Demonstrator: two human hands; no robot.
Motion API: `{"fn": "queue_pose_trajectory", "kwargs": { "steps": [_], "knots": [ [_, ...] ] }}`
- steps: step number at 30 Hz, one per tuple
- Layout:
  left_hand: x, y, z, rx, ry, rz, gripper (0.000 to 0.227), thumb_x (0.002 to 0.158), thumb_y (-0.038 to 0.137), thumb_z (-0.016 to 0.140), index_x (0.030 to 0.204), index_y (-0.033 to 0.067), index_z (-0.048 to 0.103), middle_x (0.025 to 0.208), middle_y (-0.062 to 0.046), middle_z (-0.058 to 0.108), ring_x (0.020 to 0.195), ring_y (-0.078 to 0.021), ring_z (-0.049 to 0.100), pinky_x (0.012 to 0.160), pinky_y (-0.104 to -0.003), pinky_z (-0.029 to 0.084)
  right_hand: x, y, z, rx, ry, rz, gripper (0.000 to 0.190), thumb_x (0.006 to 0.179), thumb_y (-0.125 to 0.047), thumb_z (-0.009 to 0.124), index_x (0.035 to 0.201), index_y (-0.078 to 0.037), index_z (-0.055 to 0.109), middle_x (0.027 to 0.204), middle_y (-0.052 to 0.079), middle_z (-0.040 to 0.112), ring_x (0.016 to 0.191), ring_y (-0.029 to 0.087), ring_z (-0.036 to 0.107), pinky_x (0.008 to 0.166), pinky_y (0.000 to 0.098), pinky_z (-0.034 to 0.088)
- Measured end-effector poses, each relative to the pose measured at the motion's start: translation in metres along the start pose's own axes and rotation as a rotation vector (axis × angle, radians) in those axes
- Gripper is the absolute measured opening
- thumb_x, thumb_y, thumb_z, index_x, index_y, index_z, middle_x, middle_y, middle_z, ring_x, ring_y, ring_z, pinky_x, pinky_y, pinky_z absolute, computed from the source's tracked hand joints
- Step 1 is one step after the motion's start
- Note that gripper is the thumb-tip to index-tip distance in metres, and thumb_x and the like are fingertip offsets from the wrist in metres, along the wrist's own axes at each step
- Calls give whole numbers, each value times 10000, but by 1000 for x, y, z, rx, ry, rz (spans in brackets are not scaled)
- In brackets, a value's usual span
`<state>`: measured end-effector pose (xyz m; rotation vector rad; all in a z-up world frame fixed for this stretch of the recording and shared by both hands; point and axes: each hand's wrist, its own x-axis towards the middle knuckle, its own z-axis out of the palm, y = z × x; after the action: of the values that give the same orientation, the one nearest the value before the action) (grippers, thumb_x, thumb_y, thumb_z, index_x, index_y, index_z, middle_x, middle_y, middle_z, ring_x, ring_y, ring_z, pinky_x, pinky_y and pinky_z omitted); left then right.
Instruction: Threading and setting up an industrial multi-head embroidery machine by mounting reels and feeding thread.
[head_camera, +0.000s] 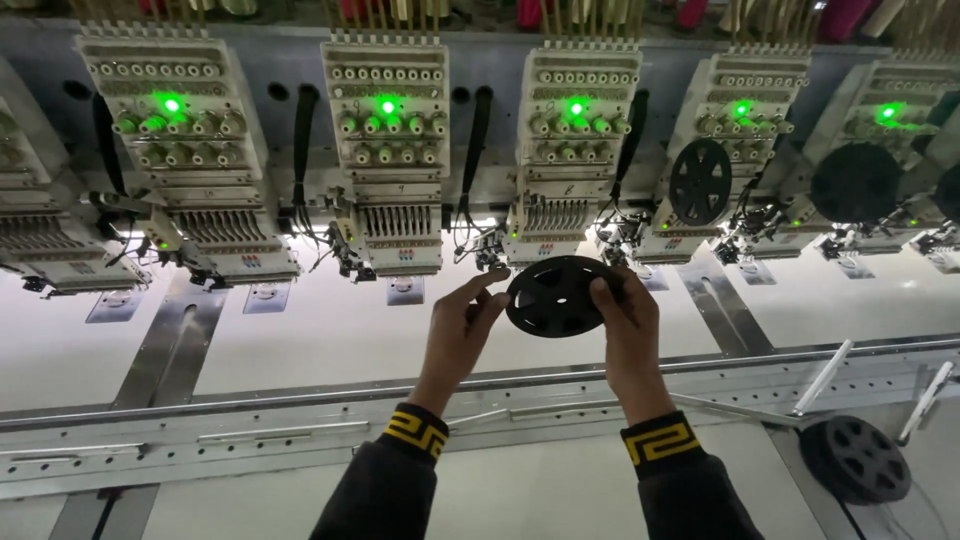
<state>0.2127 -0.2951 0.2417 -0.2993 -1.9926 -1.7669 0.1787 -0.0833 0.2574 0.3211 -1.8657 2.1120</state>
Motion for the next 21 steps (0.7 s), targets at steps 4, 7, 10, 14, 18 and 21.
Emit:
{"fn": "queue_pose_trajectory", "kwargs": {
  "steps": [4,7,10,14,18,21],
  "knots": [
    [10,0,-14,28,-57,-33,216,966,218,714,1142,109,776,595,-17,533,447,-73,421,462,-256,384,5,9,-18,-165,-41,-13,148,1032,-163,648,1086,-33,693,878,75,631,906,173,616,888,364,515],
    [13,15,-20,32,-83,-60,189,964,266,720,1062,130,807,530,2,540,475,-47,416,463,-243,372,5,13,-24,-205,-78,-10,146,1026,-181,662,1076,-49,702,847,62,625,874,156,610,858,345,506],
    [14,13,-22,1,-66,-73,161,951,228,734,1076,166,812,526,4,535,493,-52,411,480,-232,372,5,16,-26,-198,-86,3,184,1031,-209,655,1086,-41,703,829,70,618,855,168,617,847,354,509],
    [8,16,-18,-93,-81,-147,174,952,224,725,1066,123,810,546,6,518,533,-50,395,499,-230,361,1,18,-21,-71,-59,70,159,1024,-165,641,1102,-37,696,861,83,620,882,195,645,897,388,534],
    [0,0,-10,-177,-62,-181,198,958,234,717,1079,103,804,555,6,509,553,-52,375,508,-224,362,-4,16,-12,56,-16,131,169,1039,-128,600,1139,-15,675,886,80,600,903,202,652,912,397,536],
    [-10,-5,-4,-234,-6,-225,220,993,180,646,1119,55,776,547,7,483,476,-48,400,485,-207,372,-10,15,-5,210,42,196,167,1046,-150,596,1149,-35,659,898,51,607,899,170,659,915,363,535]
  ]
}}
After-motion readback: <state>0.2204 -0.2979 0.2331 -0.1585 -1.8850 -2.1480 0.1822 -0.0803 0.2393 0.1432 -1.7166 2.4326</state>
